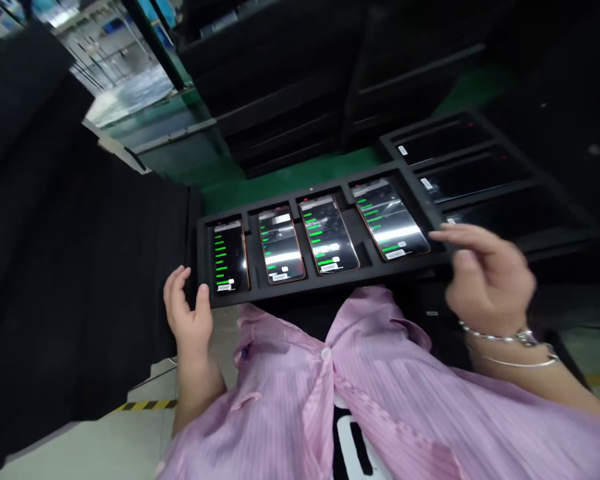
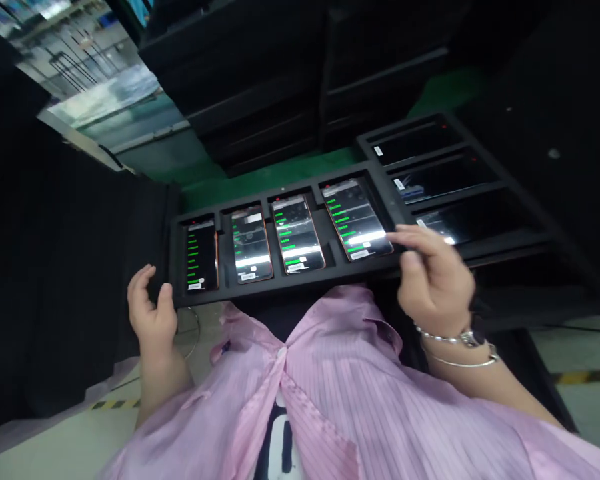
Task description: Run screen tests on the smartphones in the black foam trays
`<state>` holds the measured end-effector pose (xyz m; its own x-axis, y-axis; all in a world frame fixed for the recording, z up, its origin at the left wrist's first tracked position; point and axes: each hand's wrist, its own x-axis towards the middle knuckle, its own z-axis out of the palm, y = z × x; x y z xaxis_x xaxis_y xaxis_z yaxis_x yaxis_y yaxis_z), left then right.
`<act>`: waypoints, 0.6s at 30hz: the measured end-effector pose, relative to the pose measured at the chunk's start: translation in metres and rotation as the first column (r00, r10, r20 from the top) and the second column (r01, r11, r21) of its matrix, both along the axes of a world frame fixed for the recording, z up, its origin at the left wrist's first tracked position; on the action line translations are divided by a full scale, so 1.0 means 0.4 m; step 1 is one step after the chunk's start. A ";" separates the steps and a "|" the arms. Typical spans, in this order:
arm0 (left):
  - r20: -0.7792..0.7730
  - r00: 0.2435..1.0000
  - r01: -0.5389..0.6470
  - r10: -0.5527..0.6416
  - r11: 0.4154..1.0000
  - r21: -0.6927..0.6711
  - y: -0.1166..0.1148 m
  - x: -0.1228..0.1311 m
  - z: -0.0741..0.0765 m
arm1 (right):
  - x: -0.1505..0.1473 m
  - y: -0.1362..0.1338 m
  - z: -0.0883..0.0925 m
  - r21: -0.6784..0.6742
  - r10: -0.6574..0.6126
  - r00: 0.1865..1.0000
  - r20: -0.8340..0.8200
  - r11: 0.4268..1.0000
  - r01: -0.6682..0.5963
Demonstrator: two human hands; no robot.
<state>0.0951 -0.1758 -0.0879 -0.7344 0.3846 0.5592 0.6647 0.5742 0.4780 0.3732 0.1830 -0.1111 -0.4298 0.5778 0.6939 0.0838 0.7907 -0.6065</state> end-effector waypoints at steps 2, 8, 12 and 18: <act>0.021 0.998 0.059 -0.057 0.991 -0.120 -0.014 0.015 -0.027 | 0.023 0.005 -0.035 0.066 0.123 0.977 0.172 0.988 -0.136; 0.086 0.973 0.228 -0.214 0.945 -0.234 0.057 0.060 -0.016 | -0.001 0.013 -0.024 0.112 0.156 0.918 0.365 0.971 -0.210; 0.175 0.952 0.305 -0.251 0.812 -0.497 0.130 0.118 0.005 | -0.044 -0.038 -0.009 0.147 0.096 0.864 0.494 0.970 -0.191; 0.267 0.954 0.283 -0.138 0.714 -0.640 0.234 0.096 0.026 | -0.135 -0.049 -0.018 0.207 0.029 0.733 0.680 0.951 -0.230</act>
